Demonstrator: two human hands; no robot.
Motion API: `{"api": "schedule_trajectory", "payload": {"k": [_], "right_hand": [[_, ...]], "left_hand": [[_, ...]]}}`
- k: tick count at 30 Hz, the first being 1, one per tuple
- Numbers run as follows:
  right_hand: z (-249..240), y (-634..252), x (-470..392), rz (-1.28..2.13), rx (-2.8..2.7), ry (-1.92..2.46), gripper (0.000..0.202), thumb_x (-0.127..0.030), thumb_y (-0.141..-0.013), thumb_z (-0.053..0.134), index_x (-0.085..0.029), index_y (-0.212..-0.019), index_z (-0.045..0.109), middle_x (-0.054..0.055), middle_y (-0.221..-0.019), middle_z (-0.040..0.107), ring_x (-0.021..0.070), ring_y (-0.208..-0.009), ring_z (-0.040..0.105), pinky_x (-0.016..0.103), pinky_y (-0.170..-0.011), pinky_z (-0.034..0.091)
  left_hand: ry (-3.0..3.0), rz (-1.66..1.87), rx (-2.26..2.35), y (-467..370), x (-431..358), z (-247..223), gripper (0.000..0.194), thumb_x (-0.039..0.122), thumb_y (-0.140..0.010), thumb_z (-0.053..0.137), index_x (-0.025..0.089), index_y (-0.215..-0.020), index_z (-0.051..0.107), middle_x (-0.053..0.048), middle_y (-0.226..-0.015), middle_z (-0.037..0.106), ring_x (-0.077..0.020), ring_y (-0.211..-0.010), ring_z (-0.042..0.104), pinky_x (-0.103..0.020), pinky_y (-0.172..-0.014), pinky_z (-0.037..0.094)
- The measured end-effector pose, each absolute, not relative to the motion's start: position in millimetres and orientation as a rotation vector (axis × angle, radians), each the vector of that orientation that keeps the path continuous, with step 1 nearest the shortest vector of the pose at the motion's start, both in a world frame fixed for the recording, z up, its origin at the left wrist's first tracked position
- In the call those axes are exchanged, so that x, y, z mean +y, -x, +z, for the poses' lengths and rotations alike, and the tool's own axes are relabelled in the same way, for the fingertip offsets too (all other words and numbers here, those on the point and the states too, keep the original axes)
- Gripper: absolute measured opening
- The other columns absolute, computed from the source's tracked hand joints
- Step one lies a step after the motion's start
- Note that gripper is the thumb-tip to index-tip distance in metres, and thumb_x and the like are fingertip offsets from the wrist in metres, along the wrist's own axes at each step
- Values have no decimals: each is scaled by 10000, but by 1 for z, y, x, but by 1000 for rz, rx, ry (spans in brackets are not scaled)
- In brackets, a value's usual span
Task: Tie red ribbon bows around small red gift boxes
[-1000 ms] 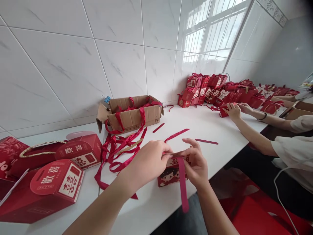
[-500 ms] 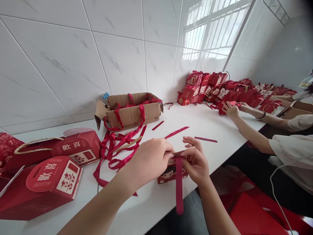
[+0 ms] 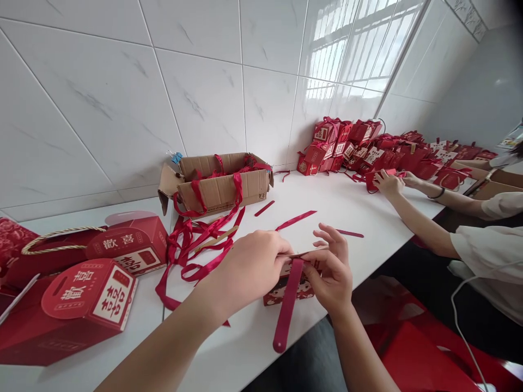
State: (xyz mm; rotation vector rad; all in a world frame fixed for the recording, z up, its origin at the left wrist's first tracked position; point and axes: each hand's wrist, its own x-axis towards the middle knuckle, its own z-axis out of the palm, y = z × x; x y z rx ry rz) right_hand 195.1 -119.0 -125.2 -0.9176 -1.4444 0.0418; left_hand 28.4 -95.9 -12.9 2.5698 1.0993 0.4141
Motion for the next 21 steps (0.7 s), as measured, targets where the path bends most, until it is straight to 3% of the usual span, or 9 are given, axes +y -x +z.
{"api": "schedule_trajectory", "payload": {"k": [3, 5, 7, 10, 13, 16, 18, 21], "right_hand": [[-126, -195, -120, 194, -1350, 922, 361, -159, -778, 655, -263, -1101, 530, 107, -1231, 516, 236, -1052, 583, 395, -790, 515], [-127, -195, -122, 377, -1347, 972, 424, -205, -796, 653, -247, -1178, 474, 82, -1037, 616, 195, -859, 634, 333, -669, 536], [-128, -193, -123, 495, -1337, 1010, 288, -237, -810, 645, -229, -1059, 501, 25, -839, 620, 144, -664, 603, 264, -541, 503], [-130, -189, -123, 454, -1279, 1006, 198, -240, -796, 660, -219, -859, 473, -30, -713, 536, 91, -536, 495, 209, -449, 414], [-132, -185, -122, 404, -1262, 976, 207, -221, -794, 656, -221, -817, 451, -54, -675, 482, 70, -489, 417, 198, -419, 358], [-133, -183, -123, 347, -1293, 924, 209, -190, -783, 662, -223, -829, 461, -45, -691, 501, 81, -522, 450, 211, -456, 382], [-133, -182, -125, 298, -1327, 868, 217, -159, -773, 662, -224, -847, 468, -29, -709, 528, 102, -570, 501, 233, -500, 419], [-133, -181, -128, 233, -1374, 768, 232, -123, -768, 651, -228, -862, 467, -11, -711, 552, 136, -622, 547, 272, -543, 459]], "left_hand": [[-2586, 406, 1041, -26, -96, -11, 316, 119, -833, 404, 227, -713, 676, -2, -707, 628, -138, -620, 532, -246, -531, 318], [-2603, 389, 1023, -24, -95, -8, 327, 131, -848, 408, 253, -802, 708, -5, -732, 639, -147, -647, 555, -246, -540, 340], [-2641, 368, 1013, -23, -95, -6, 291, 162, -852, 448, 273, -871, 717, -4, -750, 646, -157, -679, 573, -249, -567, 369], [-2711, 411, 992, -23, -96, -5, 251, 174, -808, 548, 286, -977, 697, 3, -821, 658, -168, -746, 588, -259, -625, 413], [-2707, 597, 844, -26, -99, -5, 230, 154, -804, 581, 265, -974, 690, 9, -870, 667, -153, -796, 601, -243, -649, 444], [-2514, 937, 723, -28, -100, -5, 101, 251, -849, 599, 224, -891, 687, 13, -804, 675, -122, -745, 621, -215, -653, 483], [-2347, 1164, 777, -27, -99, -5, 183, 306, -840, 622, 224, -1001, 648, 21, -722, 656, -113, -651, 618, -211, -606, 503], [-2190, 1411, 831, -25, -95, -6, 453, 332, -784, 687, 245, -1189, 503, 36, -694, 610, -113, -600, 601, -214, -546, 519]]}}
